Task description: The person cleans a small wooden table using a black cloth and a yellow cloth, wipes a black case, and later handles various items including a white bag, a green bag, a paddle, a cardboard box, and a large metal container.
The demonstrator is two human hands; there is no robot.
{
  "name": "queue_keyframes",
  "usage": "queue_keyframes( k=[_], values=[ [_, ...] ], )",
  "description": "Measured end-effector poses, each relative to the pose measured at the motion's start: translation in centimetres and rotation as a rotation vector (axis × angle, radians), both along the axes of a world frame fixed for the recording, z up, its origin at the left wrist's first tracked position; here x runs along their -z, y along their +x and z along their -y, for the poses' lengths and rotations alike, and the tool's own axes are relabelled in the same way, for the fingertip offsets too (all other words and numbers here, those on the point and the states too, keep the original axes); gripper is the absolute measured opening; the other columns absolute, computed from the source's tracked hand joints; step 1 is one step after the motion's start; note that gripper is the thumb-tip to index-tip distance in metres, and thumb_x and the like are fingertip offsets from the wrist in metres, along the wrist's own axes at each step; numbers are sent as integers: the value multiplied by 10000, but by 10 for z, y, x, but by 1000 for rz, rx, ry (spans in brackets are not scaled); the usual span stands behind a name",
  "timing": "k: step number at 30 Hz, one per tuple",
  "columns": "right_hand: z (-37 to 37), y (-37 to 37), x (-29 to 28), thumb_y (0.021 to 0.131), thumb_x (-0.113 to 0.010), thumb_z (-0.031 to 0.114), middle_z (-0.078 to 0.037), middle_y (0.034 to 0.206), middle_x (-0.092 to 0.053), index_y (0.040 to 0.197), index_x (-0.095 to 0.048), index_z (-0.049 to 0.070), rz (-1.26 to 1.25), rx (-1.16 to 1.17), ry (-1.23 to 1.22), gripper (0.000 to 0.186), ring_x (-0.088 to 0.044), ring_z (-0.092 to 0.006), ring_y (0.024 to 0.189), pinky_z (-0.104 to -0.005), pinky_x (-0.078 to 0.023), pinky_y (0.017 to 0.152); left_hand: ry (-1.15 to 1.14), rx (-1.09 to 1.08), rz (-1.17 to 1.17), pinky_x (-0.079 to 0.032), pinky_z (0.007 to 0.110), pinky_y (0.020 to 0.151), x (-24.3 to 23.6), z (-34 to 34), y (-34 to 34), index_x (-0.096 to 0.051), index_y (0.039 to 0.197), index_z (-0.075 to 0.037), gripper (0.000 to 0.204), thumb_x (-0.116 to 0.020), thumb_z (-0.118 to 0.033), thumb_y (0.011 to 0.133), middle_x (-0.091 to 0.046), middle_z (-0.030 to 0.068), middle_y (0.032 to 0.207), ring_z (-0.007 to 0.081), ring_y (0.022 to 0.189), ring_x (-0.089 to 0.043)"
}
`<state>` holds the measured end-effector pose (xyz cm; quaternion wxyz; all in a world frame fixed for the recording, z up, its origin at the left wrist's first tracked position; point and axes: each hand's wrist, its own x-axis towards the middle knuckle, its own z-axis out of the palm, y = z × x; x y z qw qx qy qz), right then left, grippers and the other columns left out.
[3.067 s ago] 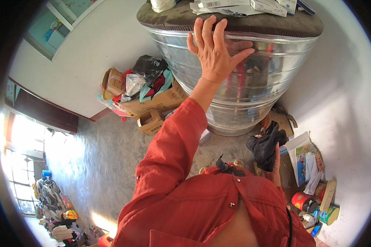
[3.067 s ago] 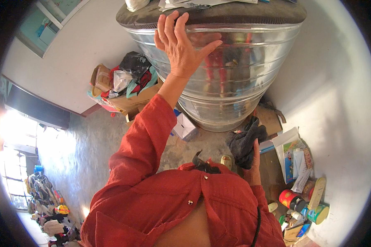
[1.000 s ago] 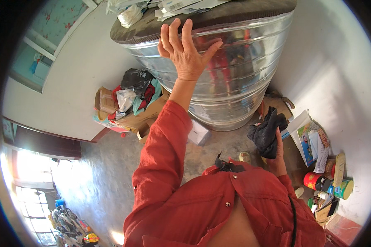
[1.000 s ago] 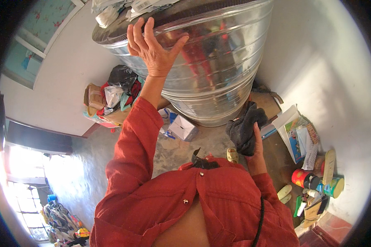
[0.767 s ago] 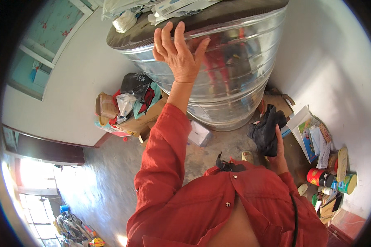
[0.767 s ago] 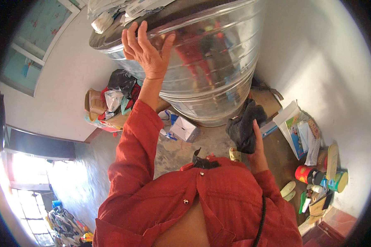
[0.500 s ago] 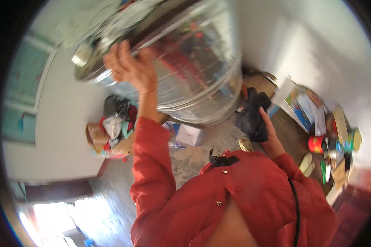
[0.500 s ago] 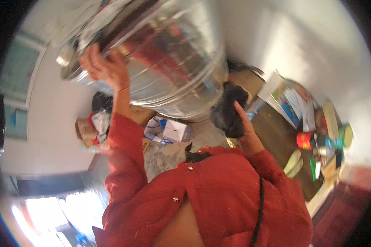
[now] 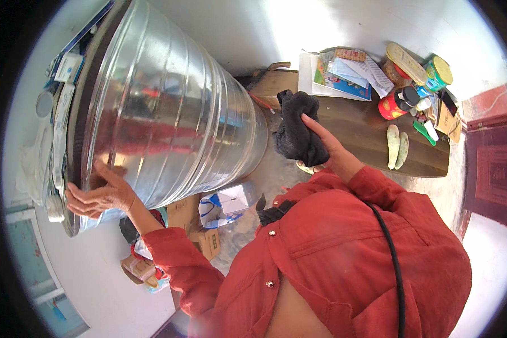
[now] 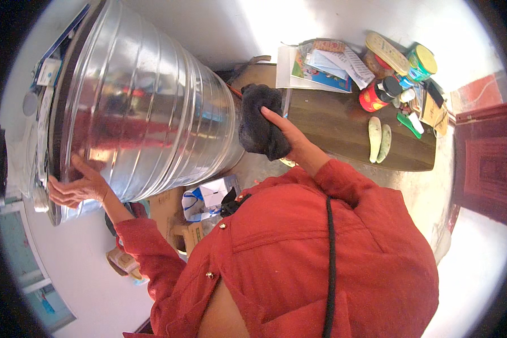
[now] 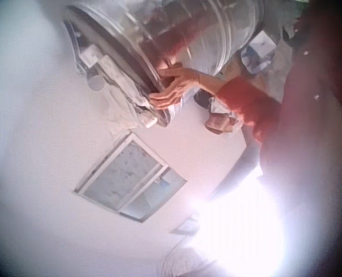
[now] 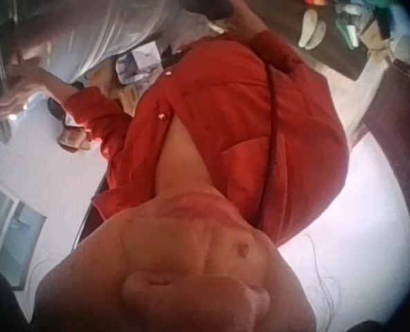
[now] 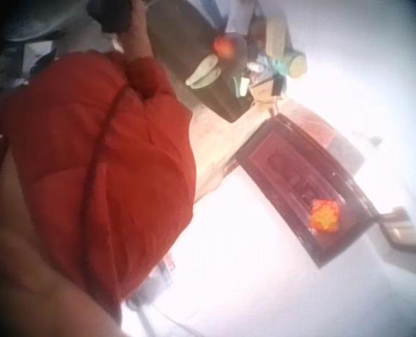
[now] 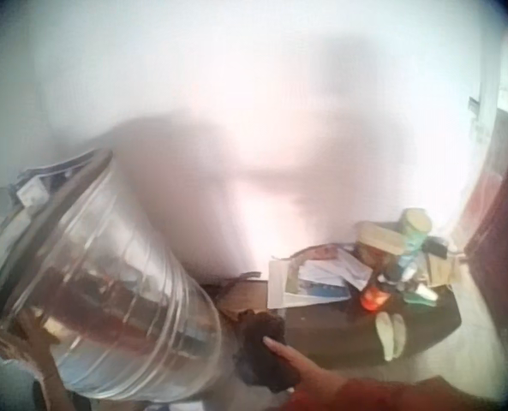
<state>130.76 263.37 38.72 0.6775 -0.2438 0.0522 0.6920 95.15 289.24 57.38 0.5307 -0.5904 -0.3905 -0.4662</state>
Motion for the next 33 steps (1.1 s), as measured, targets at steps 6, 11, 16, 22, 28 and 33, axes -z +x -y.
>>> queue_keyframes(
  k=[6,11,16,22,28,33],
  values=[
    [-1,3,2,919,-700,353,-127,1232,-668,1304,-577,45,-17,20,24,508,-669,-246,1090,-418,-532,992,48,118,38,-311,538,1091,-1,-3,2,-486,1337,-57,573,-616,-457,948,-488,108,1316,345,1263,-417],
    [3,8,-2,923,-683,406,-136,1248,-655,1324,-555,42,69,15,-17,557,-663,-235,1104,-388,-511,1023,64,78,47,-317,530,1090,1,-5,5,-488,1334,-61,461,-499,-397,1017,-501,109,1303,349,1257,-429],
    [6,12,-10,920,-689,386,-121,1226,-671,1309,-570,47,62,29,-8,530,-674,-245,1082,-426,-532,985,90,79,34,-327,524,1085,-2,-3,2,-491,1338,-86,378,-497,-292,1021,-511,91,1316,339,1241,-445],
    [8,22,0,915,-688,414,-121,1227,-664,1317,-558,56,89,52,35,554,-674,-246,1075,-427,-541,971,79,64,47,-354,509,1064,-8,6,8,-496,1348,-91,473,-574,-391,990,-522,76,1317,331,1250,-446],
    [13,23,-11,912,-694,413,-121,1218,-667,1318,-553,43,110,61,5,567,-677,-239,1065,-414,-549,959,54,115,22,-351,507,1077,-4,8,16,-493,1360,-85,619,-657,-490,921,-488,84,1347,316,1267,-434],
    [10,18,0,905,-706,406,-124,1259,-650,1356,-521,50,99,39,53,604,-663,-236,1102,-411,-547,963,20,86,20,-339,515,1098,-3,1,-3,-479,1379,-80,691,-694,-513,886,-473,84,1365,322,1275,-425]
  ],
)
